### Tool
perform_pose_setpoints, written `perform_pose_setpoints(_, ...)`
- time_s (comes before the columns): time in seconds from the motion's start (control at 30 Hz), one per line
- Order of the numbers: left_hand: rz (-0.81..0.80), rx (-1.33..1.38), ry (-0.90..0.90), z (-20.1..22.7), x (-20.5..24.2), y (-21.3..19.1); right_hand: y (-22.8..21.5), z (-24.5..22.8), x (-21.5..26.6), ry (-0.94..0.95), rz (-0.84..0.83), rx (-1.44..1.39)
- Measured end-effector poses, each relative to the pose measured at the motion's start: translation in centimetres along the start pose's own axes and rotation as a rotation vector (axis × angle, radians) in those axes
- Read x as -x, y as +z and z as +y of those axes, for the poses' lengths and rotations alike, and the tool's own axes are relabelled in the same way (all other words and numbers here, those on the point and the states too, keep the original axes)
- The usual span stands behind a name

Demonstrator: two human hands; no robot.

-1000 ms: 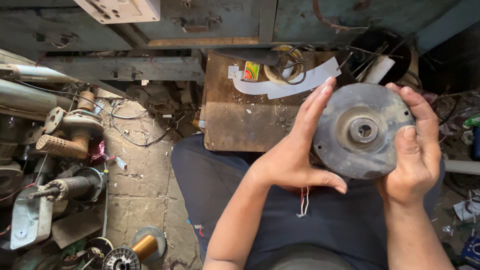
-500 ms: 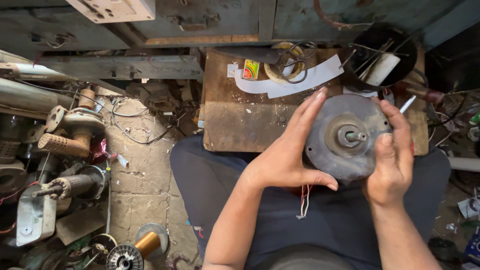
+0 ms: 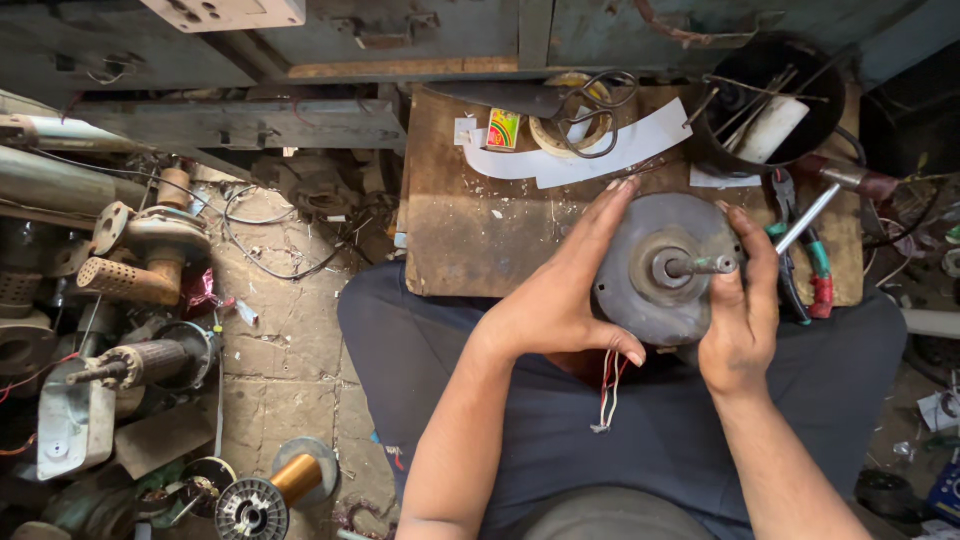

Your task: The person assembles an electric motor by inserting a rotor into a stator and securing it with a hammer. They then attach a metal end cap, insert a metal rod into the shaft, and tighten bolts on the end cap using a wrench.

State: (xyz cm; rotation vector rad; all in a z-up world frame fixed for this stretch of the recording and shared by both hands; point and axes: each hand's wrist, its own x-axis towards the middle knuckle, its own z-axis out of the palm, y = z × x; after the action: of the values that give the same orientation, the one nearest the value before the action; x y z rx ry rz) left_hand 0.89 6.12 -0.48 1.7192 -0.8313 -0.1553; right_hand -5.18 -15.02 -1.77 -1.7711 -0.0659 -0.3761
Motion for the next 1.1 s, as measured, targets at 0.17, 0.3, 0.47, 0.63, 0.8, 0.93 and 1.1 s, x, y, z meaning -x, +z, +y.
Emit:
perform_pose_setpoints(0.17, 0.003, 0.009, -0.005, 0.1, -0.1, 0.0, 0.0, -0.2, -0.3, -0.008, -0.003, 0.015)
perform_pose_setpoints(0.3, 0.018, 0.021, 0.011, -0.2, -0.1, -0.1, 0.0, -0.5, -0.5, 0.041, 0.005, 0.059)
perform_pose_setpoints(0.47, 0.032, 0.021, 0.022, -0.5, -0.1, -0.2, -0.2, -0.8, -1.0, 0.037, -0.013, 0.153)
perform_pose_setpoints(0.63, 0.146, 0.045, -0.070, 0.5, 0.0, 0.9, -0.3, -0.9, -1.0, 0.066, -0.014, 0.159)
perform_pose_setpoints(0.8, 0.196, 0.042, -0.080, 1.0, 0.0, 1.5, -0.3, -0.7, -0.7, 0.002, -0.020, 0.170)
perform_pose_setpoints(0.93, 0.225, 0.102, -0.069, 0.6, -0.5, 1.8, -0.4, -0.8, -1.0, 0.072, 0.001, 0.168)
perform_pose_setpoints(1.1, 0.371, 0.147, -0.148, -0.3, 0.1, 3.5, -0.4, -1.1, -1.0, 0.069, 0.006, 0.160)
